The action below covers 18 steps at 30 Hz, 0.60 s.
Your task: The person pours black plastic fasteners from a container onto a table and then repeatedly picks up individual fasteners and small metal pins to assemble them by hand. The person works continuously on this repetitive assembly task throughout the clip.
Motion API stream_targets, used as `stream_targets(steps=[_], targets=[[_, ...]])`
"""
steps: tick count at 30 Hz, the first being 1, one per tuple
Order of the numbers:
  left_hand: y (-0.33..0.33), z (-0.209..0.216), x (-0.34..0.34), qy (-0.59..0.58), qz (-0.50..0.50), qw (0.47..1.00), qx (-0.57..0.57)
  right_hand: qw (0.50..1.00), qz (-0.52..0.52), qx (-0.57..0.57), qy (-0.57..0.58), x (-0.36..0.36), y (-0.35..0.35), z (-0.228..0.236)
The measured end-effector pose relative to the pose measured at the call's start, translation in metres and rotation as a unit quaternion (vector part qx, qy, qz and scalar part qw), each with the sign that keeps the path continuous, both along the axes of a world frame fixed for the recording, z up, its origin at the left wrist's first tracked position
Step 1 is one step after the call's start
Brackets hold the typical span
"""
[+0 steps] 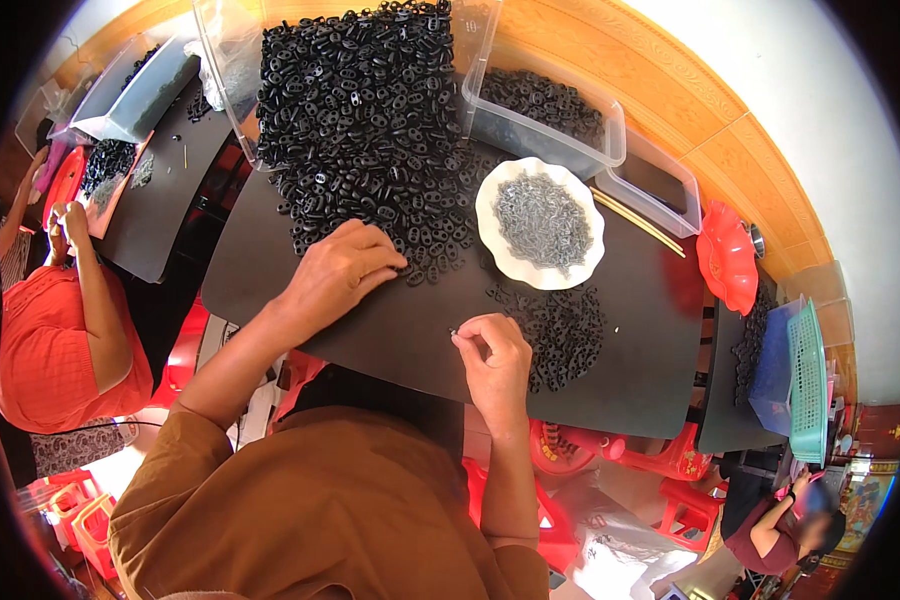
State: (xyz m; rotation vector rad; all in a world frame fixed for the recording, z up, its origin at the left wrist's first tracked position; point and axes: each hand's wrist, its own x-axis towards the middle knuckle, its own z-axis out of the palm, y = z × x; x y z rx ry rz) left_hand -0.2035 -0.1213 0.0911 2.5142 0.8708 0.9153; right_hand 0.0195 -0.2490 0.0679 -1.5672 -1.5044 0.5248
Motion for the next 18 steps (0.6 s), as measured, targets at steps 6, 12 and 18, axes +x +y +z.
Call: stream_targets(steps=[6,12,18], targets=[[0.008,-0.009,-0.003,0.051,-0.007,0.998,-0.02,0.999,-0.016,-0.042,0.014,-0.002,-0.002,0.006],[0.006,-0.007,0.001,0.002,-0.003,0.999,-0.034,0.999,-0.014,-0.012,0.028,-0.006,-0.002,0.003],[-0.016,-0.011,0.019,-0.123,-0.097,0.954,-0.255,0.999,0.008,0.014,0.044,-0.017,0.004,0.0]])
